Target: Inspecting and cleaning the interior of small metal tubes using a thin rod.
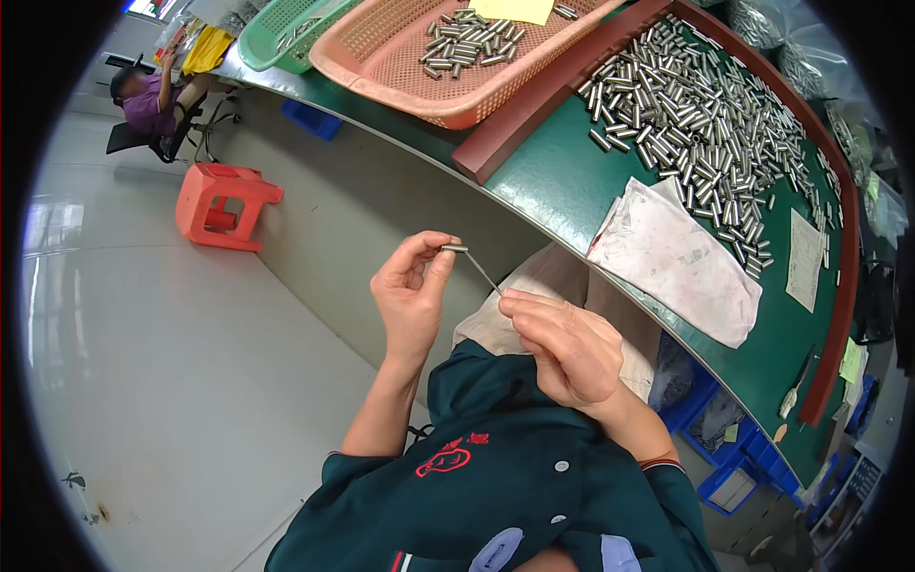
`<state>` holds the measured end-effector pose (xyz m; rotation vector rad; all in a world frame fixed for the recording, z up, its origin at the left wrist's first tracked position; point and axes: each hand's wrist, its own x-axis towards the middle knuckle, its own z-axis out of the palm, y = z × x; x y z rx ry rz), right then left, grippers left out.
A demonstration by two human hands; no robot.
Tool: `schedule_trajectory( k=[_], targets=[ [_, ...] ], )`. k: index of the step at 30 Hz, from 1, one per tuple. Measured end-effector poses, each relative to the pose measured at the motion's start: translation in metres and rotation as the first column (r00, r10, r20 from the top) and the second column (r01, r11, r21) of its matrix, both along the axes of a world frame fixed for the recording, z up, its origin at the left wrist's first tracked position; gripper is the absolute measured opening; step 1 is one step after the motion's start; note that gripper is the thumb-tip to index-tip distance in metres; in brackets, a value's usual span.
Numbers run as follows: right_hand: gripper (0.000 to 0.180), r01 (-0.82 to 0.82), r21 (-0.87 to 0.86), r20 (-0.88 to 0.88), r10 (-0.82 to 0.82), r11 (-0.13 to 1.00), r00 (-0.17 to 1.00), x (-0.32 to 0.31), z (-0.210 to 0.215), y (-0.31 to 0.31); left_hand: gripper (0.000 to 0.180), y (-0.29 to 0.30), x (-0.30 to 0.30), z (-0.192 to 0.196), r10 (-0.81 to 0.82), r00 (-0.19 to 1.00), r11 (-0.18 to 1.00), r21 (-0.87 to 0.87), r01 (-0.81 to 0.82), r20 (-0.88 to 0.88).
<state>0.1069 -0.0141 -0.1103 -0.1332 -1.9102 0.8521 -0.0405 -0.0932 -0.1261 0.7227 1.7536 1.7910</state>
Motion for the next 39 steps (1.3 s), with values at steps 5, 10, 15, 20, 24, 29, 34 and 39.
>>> schedule_trajectory(
  k=[5,10,15,20,24,29,34,39],
  targets=[
    [0.011,0.046,-0.089,-0.115,-0.056,0.995,0.992,0.004,-0.007,-0.001,0.013,-0.001,0.0,-0.006,-0.005,0.98,0.999,0.052,0.015,-0.2],
    [0.025,0.074,-0.081,-0.085,-0.081,0.994,0.993,0.007,0.0,0.001,0.014,-0.005,-0.008,-0.011,0.007,1.0,0.999,0.04,-0.007,-0.004],
    [0.024,0.072,-0.097,-0.102,-0.082,0.993,0.991,0.003,-0.005,0.002,0.015,-0.004,-0.008,-0.012,-0.016,0.986,0.991,0.131,-0.005,0.164],
    [0.014,0.024,-0.107,-0.102,-0.035,0.994,0.994,0.003,-0.005,0.0,0.015,-0.003,-0.009,-0.014,-0.02,0.927,0.992,0.122,-0.028,0.375],
    [0.015,0.03,-0.096,-0.11,-0.041,0.995,0.993,0.003,-0.005,0.001,0.011,-0.005,-0.013,-0.014,-0.051,0.723,0.99,0.131,-0.054,0.689],
    [0.017,0.025,-0.074,-0.101,-0.032,0.997,0.994,0.001,-0.004,0.001,0.008,-0.007,-0.008,-0.017,-0.046,0.665,0.992,0.111,-0.057,0.745],
    [0.018,0.026,-0.068,-0.102,-0.033,0.997,0.994,0.0,-0.004,0.001,0.009,-0.007,-0.007,-0.017,-0.041,0.697,0.994,0.102,-0.046,0.716],
    [0.018,0.04,-0.063,-0.112,-0.047,0.997,0.993,-0.004,-0.006,0.001,0.009,-0.006,-0.003,-0.012,-0.029,0.74,0.994,0.096,-0.048,0.672]
  ],
)
